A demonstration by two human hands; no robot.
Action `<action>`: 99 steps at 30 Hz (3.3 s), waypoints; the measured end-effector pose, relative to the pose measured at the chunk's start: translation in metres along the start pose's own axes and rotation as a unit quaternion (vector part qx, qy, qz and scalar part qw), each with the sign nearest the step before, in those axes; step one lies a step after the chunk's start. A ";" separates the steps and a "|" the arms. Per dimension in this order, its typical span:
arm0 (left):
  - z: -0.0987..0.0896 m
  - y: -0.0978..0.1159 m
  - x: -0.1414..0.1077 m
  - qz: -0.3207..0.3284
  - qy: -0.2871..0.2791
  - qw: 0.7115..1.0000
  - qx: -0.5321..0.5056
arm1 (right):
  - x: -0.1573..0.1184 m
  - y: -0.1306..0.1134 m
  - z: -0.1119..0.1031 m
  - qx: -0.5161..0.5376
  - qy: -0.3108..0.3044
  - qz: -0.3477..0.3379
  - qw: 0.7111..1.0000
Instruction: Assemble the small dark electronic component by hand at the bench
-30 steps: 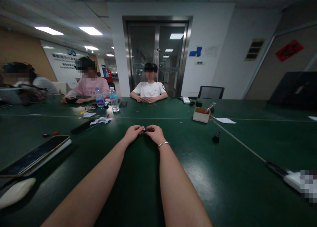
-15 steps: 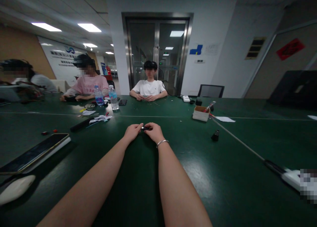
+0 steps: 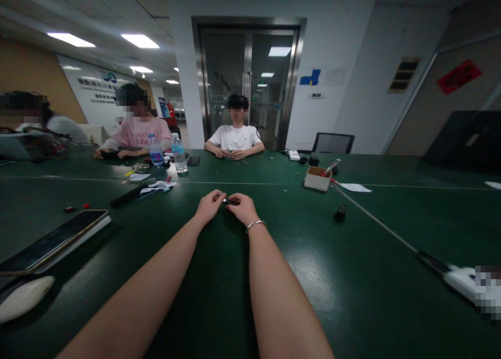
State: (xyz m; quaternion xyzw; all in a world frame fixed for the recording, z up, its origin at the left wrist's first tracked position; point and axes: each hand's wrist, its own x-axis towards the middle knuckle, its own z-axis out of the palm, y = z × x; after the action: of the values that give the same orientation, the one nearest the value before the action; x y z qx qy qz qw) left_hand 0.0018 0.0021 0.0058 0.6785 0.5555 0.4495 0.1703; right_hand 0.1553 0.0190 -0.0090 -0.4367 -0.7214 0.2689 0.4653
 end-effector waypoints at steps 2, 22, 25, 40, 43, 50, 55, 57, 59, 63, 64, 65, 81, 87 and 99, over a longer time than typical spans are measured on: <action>0.002 -0.004 0.003 0.011 -0.017 0.999 -0.051 | 0.001 0.003 0.000 0.016 0.008 0.005 1.000; 0.006 -0.019 0.011 0.008 -0.029 0.993 -0.111 | 0.000 0.001 -0.002 0.010 0.004 0.018 1.000; 0.003 -0.013 0.008 -0.023 -0.021 0.998 -0.062 | 0.000 0.001 -0.001 0.005 0.001 0.014 1.000; 0.002 -0.012 0.006 0.014 -0.032 0.994 -0.099 | 0.002 0.005 0.000 0.016 -0.013 0.015 1.000; 0.007 -0.020 0.011 0.009 -0.049 0.990 -0.136 | 0.002 0.007 0.000 0.026 -0.009 0.017 0.999; 0.006 -0.022 0.011 0.039 -0.031 0.991 -0.122 | 0.003 0.009 0.001 0.034 -0.007 0.018 0.999; 0.003 -0.015 0.008 0.044 -0.016 0.991 -0.129 | 0.003 0.009 0.003 0.032 -0.002 0.018 0.999; 0.003 -0.015 0.008 0.029 -0.005 0.994 -0.105 | 0.003 0.008 0.003 0.029 -0.005 0.014 0.999; 0.003 -0.016 0.009 0.018 -0.005 0.995 -0.094 | 0.002 0.008 0.002 0.024 -0.008 0.014 1.000; 0.005 -0.018 0.011 0.012 -0.022 0.992 -0.122 | 0.002 0.007 0.002 0.025 -0.013 0.016 0.999; 0.006 -0.018 0.011 0.014 -0.025 0.991 -0.128 | 0.002 0.007 0.002 0.026 -0.013 0.015 0.999; 0.006 -0.018 0.011 0.017 -0.029 0.991 -0.133 | 0.002 0.007 0.002 0.026 -0.011 0.015 0.999; 0.004 -0.013 0.009 0.022 -0.036 0.988 -0.146 | 0.000 0.001 0.000 0.020 -0.001 0.030 0.999; 0.004 -0.012 0.008 -0.008 -0.021 0.993 -0.119 | -0.003 -0.010 -0.001 0.013 -0.002 0.035 0.999; 0.002 -0.012 0.007 0.012 -0.017 0.997 -0.077 | -0.002 -0.007 0.001 -0.009 -0.009 0.027 1.000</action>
State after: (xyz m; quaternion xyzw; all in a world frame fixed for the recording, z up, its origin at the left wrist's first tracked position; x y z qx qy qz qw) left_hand -0.0037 0.0127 -0.0013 0.6779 0.5080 0.4811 0.2257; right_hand 0.1526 0.0141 -0.0050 -0.4577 -0.7160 0.2787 0.4474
